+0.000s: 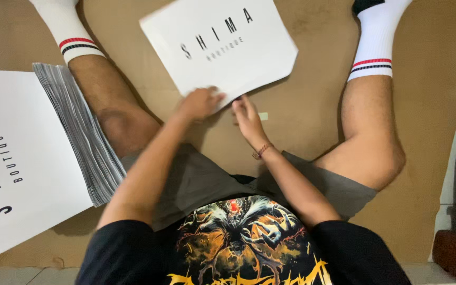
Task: The person sits on the floor and repeatedly folds white printed paper sheets into smaller rectangles. They use a small rectangular tool to press and crease the folds, then stack the finished pieces to the side.
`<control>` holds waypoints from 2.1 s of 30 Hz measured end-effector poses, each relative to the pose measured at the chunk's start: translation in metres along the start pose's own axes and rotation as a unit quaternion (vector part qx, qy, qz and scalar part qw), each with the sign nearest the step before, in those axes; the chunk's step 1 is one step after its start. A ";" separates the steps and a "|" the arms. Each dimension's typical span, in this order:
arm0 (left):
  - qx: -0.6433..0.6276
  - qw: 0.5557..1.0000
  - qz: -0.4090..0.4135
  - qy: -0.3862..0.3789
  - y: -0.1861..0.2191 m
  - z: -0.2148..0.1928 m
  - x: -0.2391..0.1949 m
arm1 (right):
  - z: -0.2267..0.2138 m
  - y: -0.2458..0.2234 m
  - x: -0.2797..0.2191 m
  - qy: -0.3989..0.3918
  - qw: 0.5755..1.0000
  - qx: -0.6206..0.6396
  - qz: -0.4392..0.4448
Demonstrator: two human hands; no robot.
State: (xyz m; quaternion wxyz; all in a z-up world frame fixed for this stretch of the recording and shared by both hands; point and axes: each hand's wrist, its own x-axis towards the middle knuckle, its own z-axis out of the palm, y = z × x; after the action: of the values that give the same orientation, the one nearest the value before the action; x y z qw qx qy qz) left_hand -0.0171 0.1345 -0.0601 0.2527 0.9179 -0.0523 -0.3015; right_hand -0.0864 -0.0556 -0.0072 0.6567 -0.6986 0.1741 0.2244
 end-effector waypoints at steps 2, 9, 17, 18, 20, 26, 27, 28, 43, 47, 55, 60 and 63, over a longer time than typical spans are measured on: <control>-0.045 0.997 0.060 0.025 0.030 0.026 0.000 | -0.009 -0.004 0.013 0.045 0.998 -0.034 -0.013; 0.013 0.973 0.134 0.190 0.063 0.024 -0.011 | -0.050 -0.026 0.012 0.059 0.980 -0.113 -0.155; 0.034 0.997 -0.005 0.074 0.066 0.010 -0.014 | -0.093 -0.029 0.013 -0.060 0.671 -0.534 -0.512; 0.014 0.997 0.018 0.078 0.062 0.013 -0.014 | -0.097 -0.027 0.014 -0.075 0.673 -0.535 -0.505; 0.021 0.998 0.005 0.056 0.070 0.003 -0.019 | -0.102 -0.022 0.016 -0.077 0.691 -0.523 -0.493; 0.013 1.000 -0.028 0.007 0.088 -0.021 -0.035 | -0.070 0.009 0.017 0.069 0.851 -0.411 -0.321; 0.010 0.999 -0.036 0.002 0.093 -0.027 -0.034 | -0.059 0.007 0.017 0.137 0.888 -0.357 -0.253; 0.010 0.999 -0.035 0.002 0.091 -0.024 -0.033 | -0.056 0.011 0.018 0.138 0.888 -0.358 -0.253; 0.035 0.999 -0.033 0.006 0.084 -0.011 -0.026 | -0.045 0.022 0.018 0.219 0.904 -0.317 -0.184; 0.030 0.998 -0.005 0.051 0.079 -0.004 -0.024 | -0.045 0.022 0.018 0.214 0.902 -0.316 -0.202; 0.032 0.997 -0.007 0.066 0.070 0.010 -0.017 | -0.045 0.024 0.018 0.210 0.896 -0.336 -0.198; 0.016 0.989 -0.025 0.143 0.070 0.026 -0.010 | -0.044 0.018 0.014 0.210 0.890 -0.342 -0.218; 0.026 0.987 -0.016 0.158 0.068 0.028 -0.009 | -0.046 0.023 0.019 0.210 0.886 -0.342 -0.233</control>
State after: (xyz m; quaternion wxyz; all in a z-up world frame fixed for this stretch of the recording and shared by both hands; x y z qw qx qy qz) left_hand -0.0368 0.0654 -0.0408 0.2290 0.9609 -0.0047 -0.1554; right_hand -0.0791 -0.1023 -0.0352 0.3584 -0.9312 0.0526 -0.0413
